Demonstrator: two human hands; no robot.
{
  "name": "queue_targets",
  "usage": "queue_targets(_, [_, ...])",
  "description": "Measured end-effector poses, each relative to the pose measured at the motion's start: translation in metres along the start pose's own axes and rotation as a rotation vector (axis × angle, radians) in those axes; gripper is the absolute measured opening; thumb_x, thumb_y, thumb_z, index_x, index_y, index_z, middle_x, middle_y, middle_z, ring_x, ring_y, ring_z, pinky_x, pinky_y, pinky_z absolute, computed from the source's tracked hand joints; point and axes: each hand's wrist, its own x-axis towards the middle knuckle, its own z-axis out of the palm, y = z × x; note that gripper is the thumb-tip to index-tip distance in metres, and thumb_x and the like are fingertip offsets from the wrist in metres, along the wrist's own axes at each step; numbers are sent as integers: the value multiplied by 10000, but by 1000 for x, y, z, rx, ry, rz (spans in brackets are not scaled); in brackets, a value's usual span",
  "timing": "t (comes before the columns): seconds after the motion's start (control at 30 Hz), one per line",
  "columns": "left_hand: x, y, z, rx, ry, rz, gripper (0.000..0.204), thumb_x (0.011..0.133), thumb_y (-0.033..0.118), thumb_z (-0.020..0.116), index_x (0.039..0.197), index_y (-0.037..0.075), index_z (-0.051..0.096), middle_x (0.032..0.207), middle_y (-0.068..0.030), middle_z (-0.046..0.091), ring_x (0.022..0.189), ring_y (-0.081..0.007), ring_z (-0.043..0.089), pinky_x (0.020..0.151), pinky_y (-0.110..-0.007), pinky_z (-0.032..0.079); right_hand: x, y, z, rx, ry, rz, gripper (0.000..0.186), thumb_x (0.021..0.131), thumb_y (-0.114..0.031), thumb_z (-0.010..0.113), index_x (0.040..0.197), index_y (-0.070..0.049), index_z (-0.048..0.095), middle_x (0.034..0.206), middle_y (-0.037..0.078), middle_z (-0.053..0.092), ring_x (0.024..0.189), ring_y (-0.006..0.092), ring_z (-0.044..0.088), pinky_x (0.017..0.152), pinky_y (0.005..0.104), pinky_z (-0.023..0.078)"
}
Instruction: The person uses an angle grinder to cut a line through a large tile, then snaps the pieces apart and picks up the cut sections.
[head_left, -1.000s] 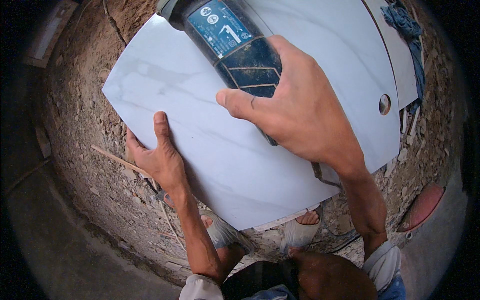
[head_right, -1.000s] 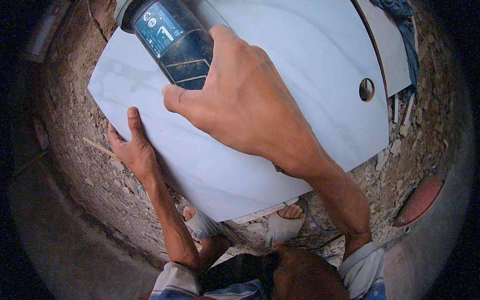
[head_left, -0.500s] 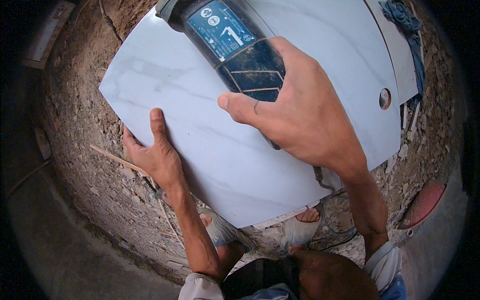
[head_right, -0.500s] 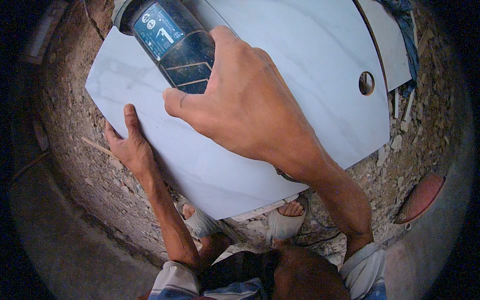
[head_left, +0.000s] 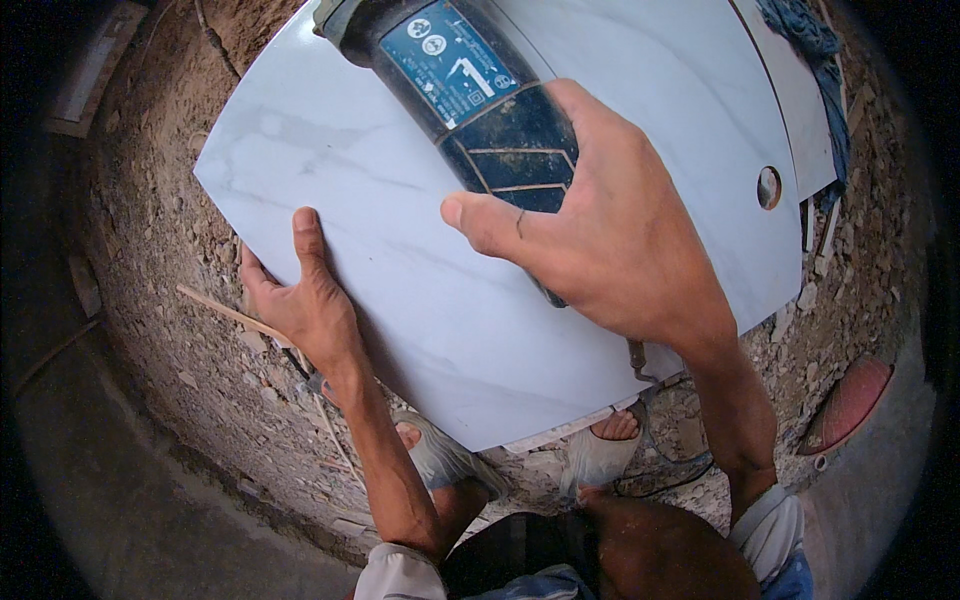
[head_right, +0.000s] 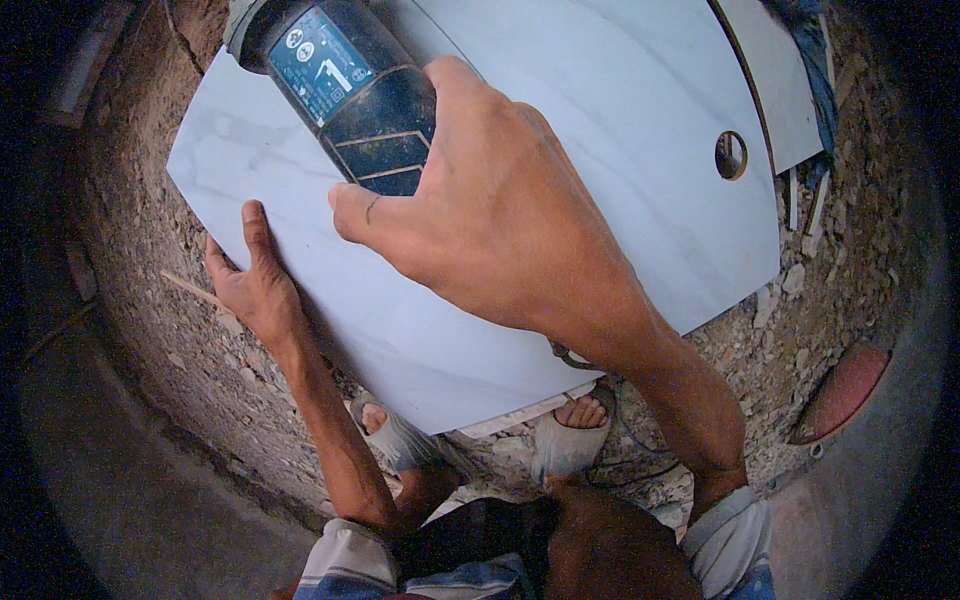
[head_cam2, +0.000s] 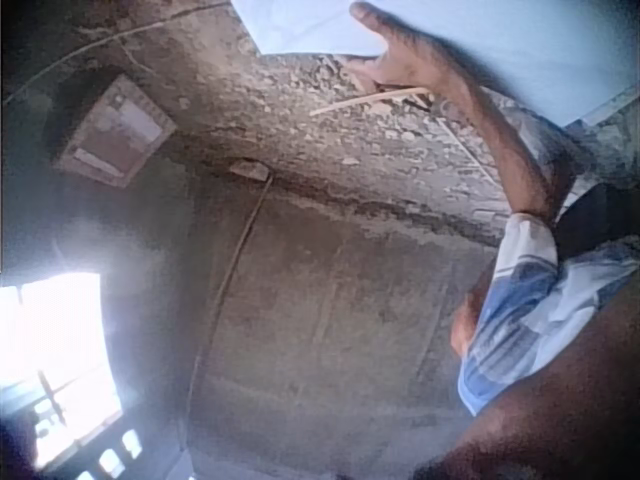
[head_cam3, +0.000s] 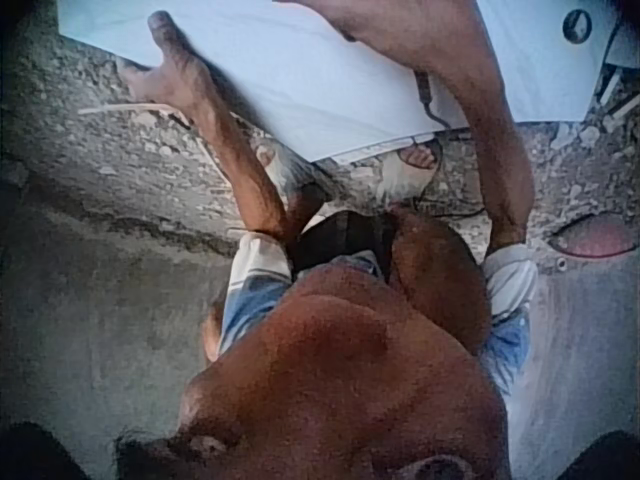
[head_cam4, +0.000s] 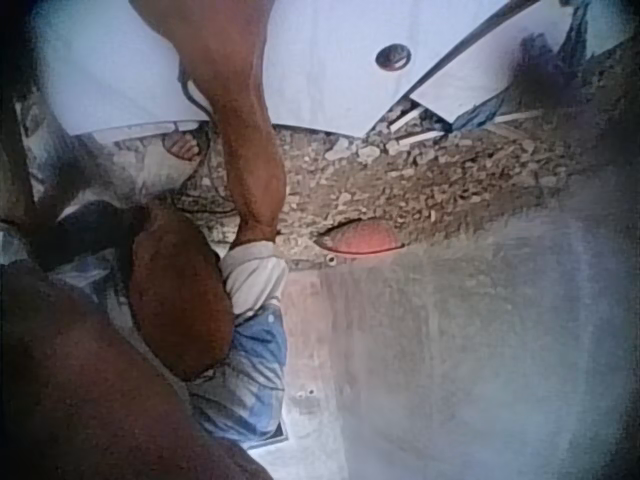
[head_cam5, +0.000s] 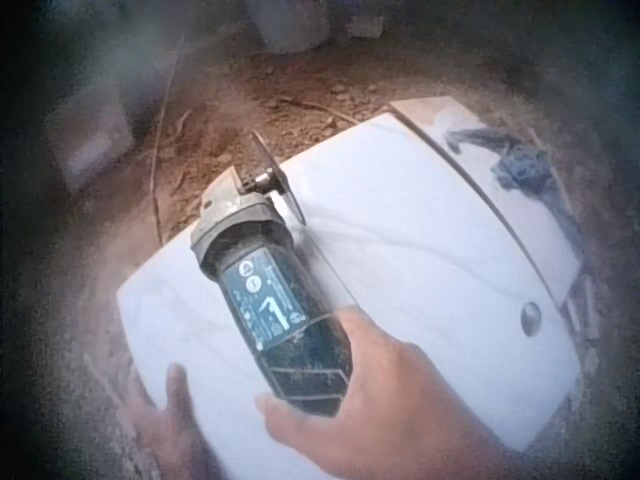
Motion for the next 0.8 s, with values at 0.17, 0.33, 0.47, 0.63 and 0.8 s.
queue_targets(0.17, [0,0,-1,-45,-33,-28,838,992,434,873,1501,-143,540,1404,-265,659,1258,-315,666,1104,-417,527,-4,3,0,14,-4,10,531,877,-261,913,1218,78,687,927,130,772,807,191,733,770,347,601])
queue_targets(0.33, [-1,9,-1,-82,-47,-58,905,975,435,890,1531,-167,505,1420,-298,648,1298,-348,658,1149,-426,510,-9,4,-2,14,-19,25,522,879,-259,916,1214,69,685,911,111,754,790,184,719,757,341,595])
queue_targets(0.47, [-1,11,0,-65,-44,-47,904,973,428,893,1527,-170,504,1405,-292,663,1287,-336,665,1134,-414,521,-15,5,-4,-2,-19,32,509,884,-249,917,1215,62,686,910,108,752,801,179,716,756,340,591])
queue_targets(0.63, [-4,12,-2,-66,-46,-71,891,978,436,887,1512,-174,515,1398,-282,674,1266,-314,676,1113,-404,536,-19,9,-1,-8,-24,35,500,890,-246,914,1213,58,685,918,109,756,814,177,712,761,340,584])
queue_targets(0.8, [-4,16,-2,-48,-50,-33,888,982,455,878,1500,-175,527,1370,-285,693,1236,-318,695,1102,-407,547,-24,10,-3,-5,-7,17,492,894,-250,908,1204,61,684,906,109,754,817,178,712,765,336,579])
